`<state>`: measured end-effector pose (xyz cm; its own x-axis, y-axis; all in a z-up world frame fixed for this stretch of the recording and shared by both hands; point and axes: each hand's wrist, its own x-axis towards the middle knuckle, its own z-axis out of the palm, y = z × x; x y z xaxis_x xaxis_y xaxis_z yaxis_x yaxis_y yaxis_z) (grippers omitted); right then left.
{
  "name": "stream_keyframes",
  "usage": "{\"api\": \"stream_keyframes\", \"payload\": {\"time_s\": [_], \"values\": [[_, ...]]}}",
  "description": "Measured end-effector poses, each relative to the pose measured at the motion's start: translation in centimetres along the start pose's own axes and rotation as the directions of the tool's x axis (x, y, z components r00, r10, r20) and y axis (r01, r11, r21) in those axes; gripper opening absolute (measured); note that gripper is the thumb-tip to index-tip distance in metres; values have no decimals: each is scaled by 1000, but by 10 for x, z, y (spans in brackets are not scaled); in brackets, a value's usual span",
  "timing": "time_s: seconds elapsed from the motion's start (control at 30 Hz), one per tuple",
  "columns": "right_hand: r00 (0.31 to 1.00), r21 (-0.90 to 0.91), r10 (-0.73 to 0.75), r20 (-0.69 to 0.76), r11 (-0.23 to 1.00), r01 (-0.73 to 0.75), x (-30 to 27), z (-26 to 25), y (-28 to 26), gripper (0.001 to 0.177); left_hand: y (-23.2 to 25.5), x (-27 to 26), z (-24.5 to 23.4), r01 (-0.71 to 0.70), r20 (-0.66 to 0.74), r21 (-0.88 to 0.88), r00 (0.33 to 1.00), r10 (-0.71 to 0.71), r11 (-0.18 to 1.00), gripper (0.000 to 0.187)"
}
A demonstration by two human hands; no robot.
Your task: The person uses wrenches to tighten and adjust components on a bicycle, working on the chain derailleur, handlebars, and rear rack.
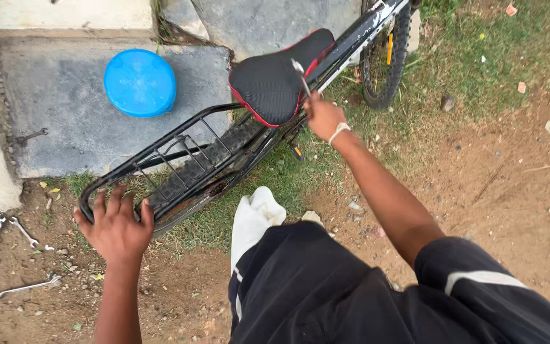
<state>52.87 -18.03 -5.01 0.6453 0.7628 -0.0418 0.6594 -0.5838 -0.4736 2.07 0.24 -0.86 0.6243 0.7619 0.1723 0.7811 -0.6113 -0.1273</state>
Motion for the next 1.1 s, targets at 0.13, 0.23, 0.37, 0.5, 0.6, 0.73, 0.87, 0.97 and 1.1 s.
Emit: {"api": "stream_keyframes", "payload": {"time_s": [0.13,0.23,0.37,0.5,0.6,0.73,0.87,0.97,1.1], "values": [[948,115,-220,-228,961,251,-29,-75,8,15,1,-4,8,17,5,43,1000,-17,999,49],[889,71,-385,-249,908,413,-38,-143,15,10,3,-12,12,29,42,69,999,-32,997,46],[919,526,-119,-376,789,318,8,-112,40,8,69,13,-4,155,-3,-52,988,-155,987,41],[959,198,-263,105,951,239,48,-27,72,12,236,74,-11,178,-143,-466,952,-272,867,45],[892,61,-315,324,948,312,31,-54,129,15,353,133,-35,116,-140,-503,967,-213,857,50],[897,265,-324,300,932,248,4,-133,200,20,445,200,-47,84,-102,-475,984,-149,876,56],[960,433,-249,127,885,172,21,-193,257,24,491,242,-30,52,-35,-322,997,-66,945,70],[987,373,-158,16,917,141,41,-227,300,25,512,257,-15,124,-96,-240,984,-150,963,77],[993,56,-28,-112,998,34,109,-271,368,37,524,261,1,165,-103,-133,978,-180,977,86]]}}
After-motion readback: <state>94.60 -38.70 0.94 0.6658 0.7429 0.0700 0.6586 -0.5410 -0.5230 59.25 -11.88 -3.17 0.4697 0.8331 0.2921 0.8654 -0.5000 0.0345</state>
